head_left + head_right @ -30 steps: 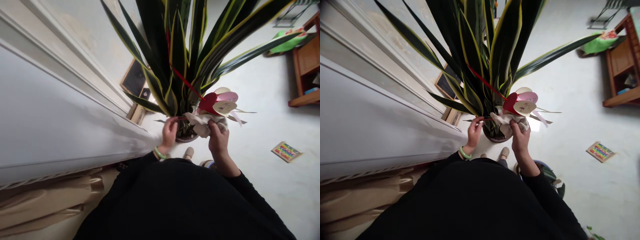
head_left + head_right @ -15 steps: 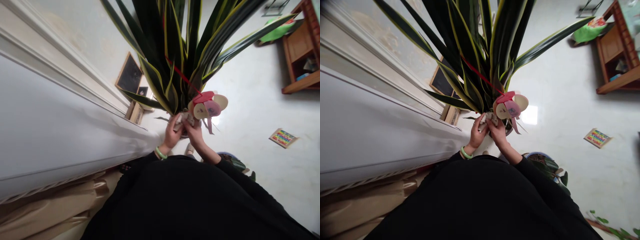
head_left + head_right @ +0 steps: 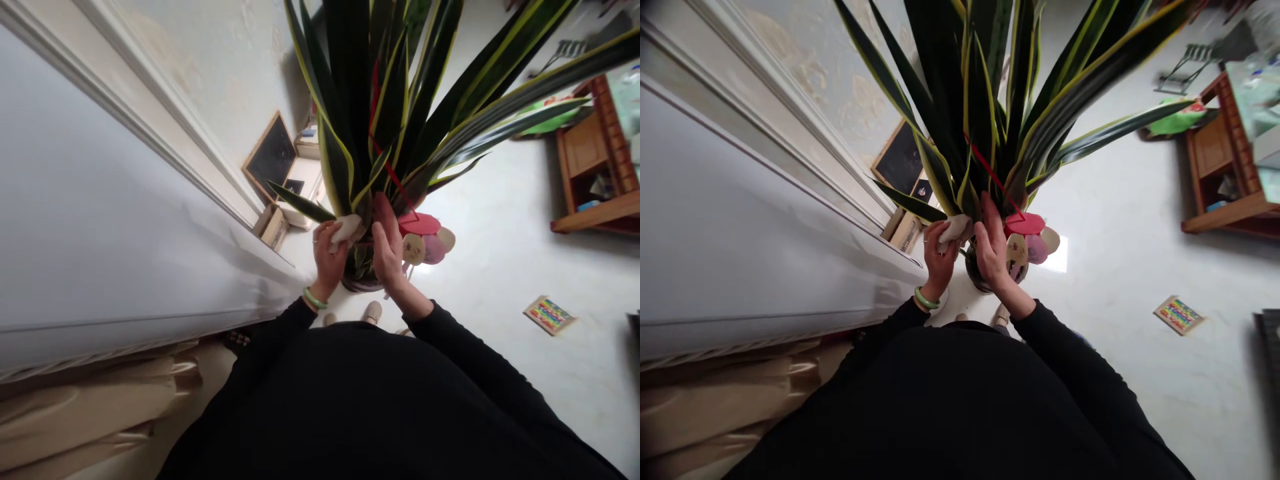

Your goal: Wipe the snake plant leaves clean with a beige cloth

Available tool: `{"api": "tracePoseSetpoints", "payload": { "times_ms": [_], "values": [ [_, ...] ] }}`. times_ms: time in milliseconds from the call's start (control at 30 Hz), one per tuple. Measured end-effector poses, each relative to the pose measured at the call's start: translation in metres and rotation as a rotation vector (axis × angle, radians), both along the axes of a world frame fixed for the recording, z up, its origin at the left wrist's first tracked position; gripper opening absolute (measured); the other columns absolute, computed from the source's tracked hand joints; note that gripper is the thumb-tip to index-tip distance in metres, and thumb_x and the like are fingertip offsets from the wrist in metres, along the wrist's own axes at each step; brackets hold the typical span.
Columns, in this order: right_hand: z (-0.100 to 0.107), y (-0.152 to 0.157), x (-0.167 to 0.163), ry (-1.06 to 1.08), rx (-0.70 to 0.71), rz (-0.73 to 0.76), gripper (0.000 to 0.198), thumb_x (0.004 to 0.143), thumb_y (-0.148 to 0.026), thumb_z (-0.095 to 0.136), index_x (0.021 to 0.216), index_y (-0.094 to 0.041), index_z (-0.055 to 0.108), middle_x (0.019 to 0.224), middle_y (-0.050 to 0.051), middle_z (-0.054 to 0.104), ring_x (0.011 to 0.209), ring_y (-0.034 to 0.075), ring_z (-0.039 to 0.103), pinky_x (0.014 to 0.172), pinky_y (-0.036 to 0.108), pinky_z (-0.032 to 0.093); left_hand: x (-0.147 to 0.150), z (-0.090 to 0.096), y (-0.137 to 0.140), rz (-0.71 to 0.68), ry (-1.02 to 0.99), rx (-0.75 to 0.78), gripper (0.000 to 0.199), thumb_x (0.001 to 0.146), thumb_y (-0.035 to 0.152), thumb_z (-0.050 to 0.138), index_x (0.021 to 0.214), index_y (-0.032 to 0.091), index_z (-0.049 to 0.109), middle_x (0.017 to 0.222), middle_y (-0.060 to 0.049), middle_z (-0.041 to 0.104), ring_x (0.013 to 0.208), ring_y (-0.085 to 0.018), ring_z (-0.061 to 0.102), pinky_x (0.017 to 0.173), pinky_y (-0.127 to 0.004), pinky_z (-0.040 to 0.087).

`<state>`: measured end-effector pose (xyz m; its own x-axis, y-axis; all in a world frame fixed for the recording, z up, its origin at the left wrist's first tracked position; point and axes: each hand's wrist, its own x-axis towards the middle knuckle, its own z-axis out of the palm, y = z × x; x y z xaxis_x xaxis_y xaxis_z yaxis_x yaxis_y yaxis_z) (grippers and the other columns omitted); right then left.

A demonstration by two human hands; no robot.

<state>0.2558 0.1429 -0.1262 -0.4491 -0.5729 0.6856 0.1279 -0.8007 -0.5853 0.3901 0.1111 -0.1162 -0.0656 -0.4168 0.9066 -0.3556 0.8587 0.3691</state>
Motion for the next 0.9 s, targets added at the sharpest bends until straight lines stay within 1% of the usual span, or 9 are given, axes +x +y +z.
{"api": "tracePoseSetpoints", "payload": {
  "times_ms": [167, 300, 400, 500, 567, 667, 767, 833, 900],
  "values": [
    [0.04, -0.023, -0.018, -0.093, 0.1, -0.012, 0.053, 0.094, -0.072, 0.071, 0.126, -0.029, 0.074, 0.131, 0.006, 0.076, 0.131, 0.026, 0.07, 0.117, 0.046, 0.058, -0.032, 0.029, 0.0, -0.056, -0.001, -0.152, 0.031, 0.104, 0.045, 0.071, 0.128, 0.026, 0.073, 0.126, -0.011, 0.058, 0.124, -0.027, 0.061, 0.117, -0.049, 0.055],
    [0.046, -0.036, -0.033, -0.179, 0.127, 0.044, 0.052, 0.088, -0.074, 0.076, 0.107, -0.026, 0.071, 0.101, 0.001, 0.072, 0.106, 0.021, 0.073, 0.094, 0.036, 0.064, -0.053, 0.042, -0.019, -0.082, -0.05, -0.128, 0.03, 0.105, 0.041, 0.069, 0.131, 0.027, 0.074, 0.125, -0.012, 0.055, 0.12, -0.029, 0.058, 0.115, -0.052, 0.058],
    [0.043, -0.035, -0.041, -0.158, 0.17, 0.046, 0.053, 0.088, -0.075, 0.076, 0.106, -0.026, 0.07, 0.097, 0.0, 0.071, 0.1, 0.019, 0.073, 0.088, 0.033, 0.064, -0.056, 0.03, -0.034, -0.082, -0.067, -0.004, 0.026, 0.099, 0.031, 0.076, 0.125, 0.03, 0.074, 0.121, -0.011, 0.056, 0.115, -0.03, 0.057, 0.111, -0.053, 0.06],
    [0.04, -0.031, -0.042, -0.103, 0.181, 0.033, 0.05, 0.09, -0.074, 0.075, 0.107, -0.027, 0.071, 0.101, 0.001, 0.074, 0.105, 0.021, 0.074, 0.094, 0.035, 0.065, -0.055, 0.024, -0.034, -0.059, -0.054, 0.021, 0.023, 0.095, 0.026, 0.08, 0.117, 0.028, 0.075, 0.115, -0.011, 0.057, 0.109, -0.029, 0.058, 0.105, -0.052, 0.061],
    [0.039, -0.029, -0.04, -0.111, 0.166, 0.056, 0.049, 0.092, -0.072, 0.073, 0.111, -0.027, 0.071, 0.109, 0.003, 0.076, 0.111, 0.022, 0.074, 0.1, 0.039, 0.065, -0.057, 0.039, -0.025, -0.039, -0.071, -0.048, 0.023, 0.098, 0.029, 0.077, 0.121, 0.027, 0.075, 0.116, -0.011, 0.059, 0.111, -0.03, 0.059, 0.107, -0.052, 0.06],
    [0.038, -0.028, -0.034, -0.145, 0.141, 0.116, 0.05, 0.093, -0.071, 0.07, 0.119, -0.028, 0.071, 0.118, 0.004, 0.077, 0.113, 0.023, 0.075, 0.103, 0.043, 0.065, -0.063, 0.087, -0.013, 0.018, -0.104, -0.225, 0.026, 0.104, 0.032, 0.069, 0.129, 0.028, 0.075, 0.122, -0.012, 0.06, 0.12, -0.031, 0.062, 0.113, -0.052, 0.057],
    [0.039, -0.027, -0.032, -0.138, 0.115, 0.169, 0.047, 0.092, -0.065, 0.075, 0.119, -0.027, 0.07, 0.11, 0.002, 0.077, 0.104, 0.021, 0.075, 0.098, 0.04, 0.065, -0.069, 0.125, -0.014, 0.047, -0.133, -0.34, 0.025, 0.106, 0.034, 0.068, 0.13, 0.033, 0.074, 0.121, -0.011, 0.061, 0.122, -0.03, 0.063, 0.113, -0.05, 0.057],
    [0.041, -0.026, -0.032, -0.135, 0.101, 0.185, 0.042, 0.09, -0.059, 0.079, 0.115, -0.026, 0.07, 0.104, 0.0, 0.076, 0.099, 0.019, 0.074, 0.093, 0.036, 0.065, -0.068, 0.126, -0.019, 0.068, -0.16, -0.379, 0.024, 0.106, 0.038, 0.068, 0.13, 0.035, 0.073, 0.12, -0.01, 0.062, 0.119, -0.029, 0.064, 0.109, -0.048, 0.058],
    [0.044, -0.026, -0.034, -0.148, 0.091, 0.178, 0.038, 0.088, -0.054, 0.081, 0.109, -0.025, 0.069, 0.102, 0.0, 0.076, 0.097, 0.018, 0.074, 0.091, 0.035, 0.064, -0.063, 0.108, -0.023, 0.094, -0.184, -0.399, 0.025, 0.109, 0.043, 0.065, 0.13, 0.033, 0.072, 0.118, -0.011, 0.062, 0.115, -0.028, 0.064, 0.105, -0.047, 0.059]
  ]
}}
